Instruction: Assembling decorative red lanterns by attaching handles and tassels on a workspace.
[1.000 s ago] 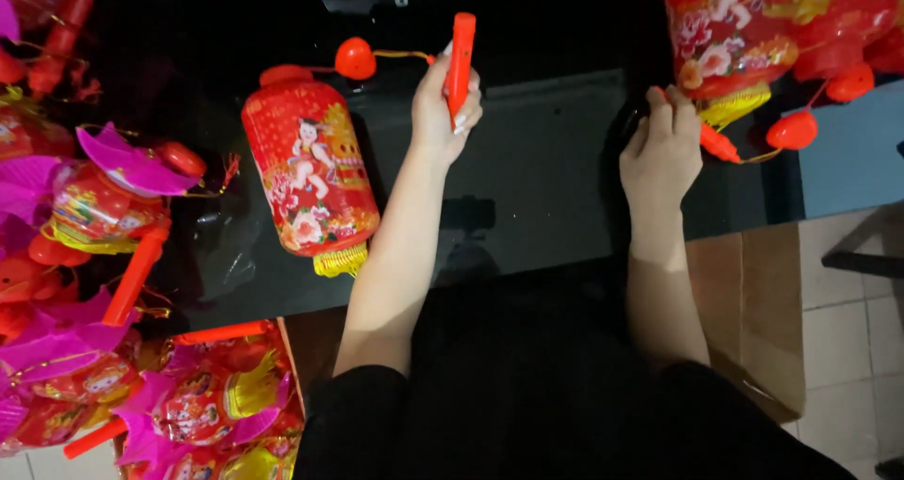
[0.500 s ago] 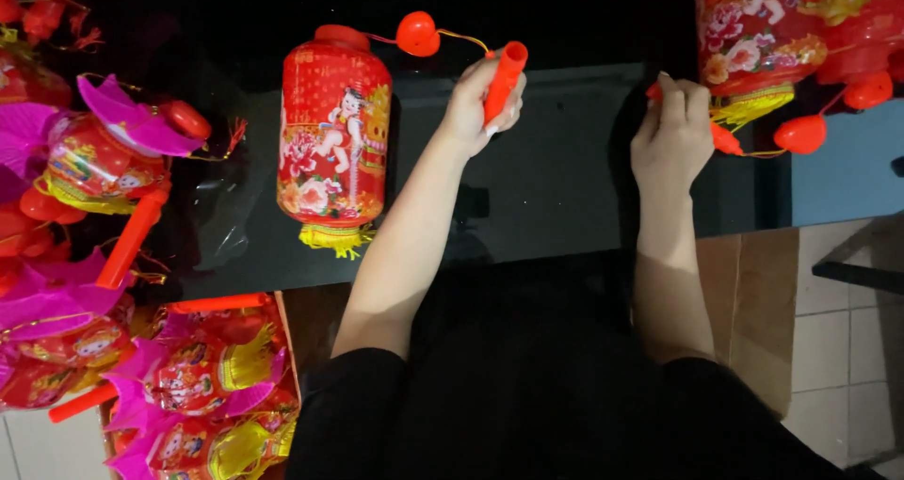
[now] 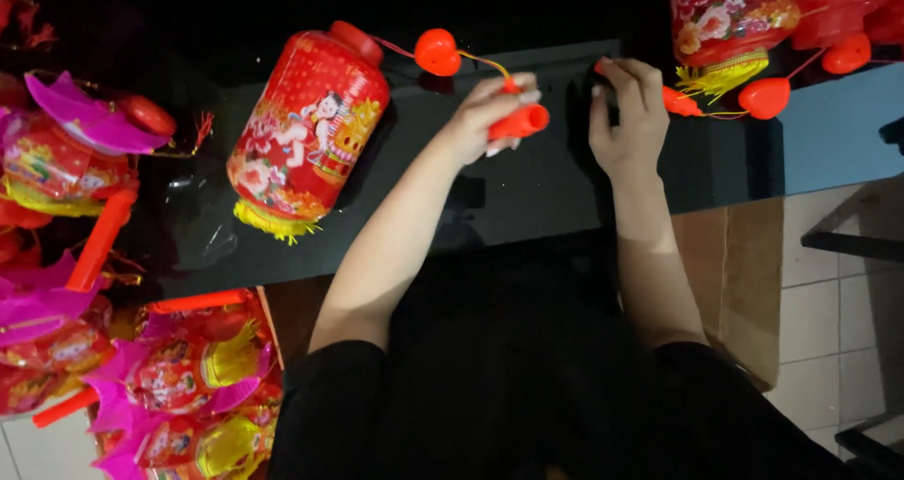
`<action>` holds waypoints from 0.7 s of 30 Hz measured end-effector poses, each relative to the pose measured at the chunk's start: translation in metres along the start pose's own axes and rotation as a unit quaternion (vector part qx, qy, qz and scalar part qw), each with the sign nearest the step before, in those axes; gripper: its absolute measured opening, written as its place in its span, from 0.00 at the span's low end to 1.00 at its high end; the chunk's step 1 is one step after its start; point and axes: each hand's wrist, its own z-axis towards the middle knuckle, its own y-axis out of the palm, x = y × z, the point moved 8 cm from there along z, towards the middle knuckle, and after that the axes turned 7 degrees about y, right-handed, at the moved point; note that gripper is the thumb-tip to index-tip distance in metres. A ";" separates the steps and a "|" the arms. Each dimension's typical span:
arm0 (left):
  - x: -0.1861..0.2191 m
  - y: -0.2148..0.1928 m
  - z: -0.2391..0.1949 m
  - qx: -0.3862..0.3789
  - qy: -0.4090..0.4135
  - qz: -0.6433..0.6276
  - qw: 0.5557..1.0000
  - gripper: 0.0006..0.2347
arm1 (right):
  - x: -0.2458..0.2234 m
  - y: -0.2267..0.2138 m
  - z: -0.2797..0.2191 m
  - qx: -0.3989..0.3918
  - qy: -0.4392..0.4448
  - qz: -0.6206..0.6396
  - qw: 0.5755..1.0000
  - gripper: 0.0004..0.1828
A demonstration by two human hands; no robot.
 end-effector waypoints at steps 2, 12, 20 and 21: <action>0.001 0.018 -0.001 -0.010 0.001 0.016 1.000 0.10 | 0.000 -0.003 -0.003 0.012 -0.005 0.015 1.000 0.12; -0.067 0.103 0.001 0.007 0.039 -0.113 0.993 0.09 | 0.027 0.008 -0.024 0.080 -0.029 0.055 0.995 0.08; 0.010 0.078 0.025 0.147 0.012 0.053 0.988 0.20 | 0.040 0.011 -0.030 0.016 0.035 0.046 0.998 0.10; 0.022 0.065 0.026 0.172 -0.026 0.141 0.975 0.26 | 0.043 0.012 -0.030 0.007 0.052 0.043 0.998 0.11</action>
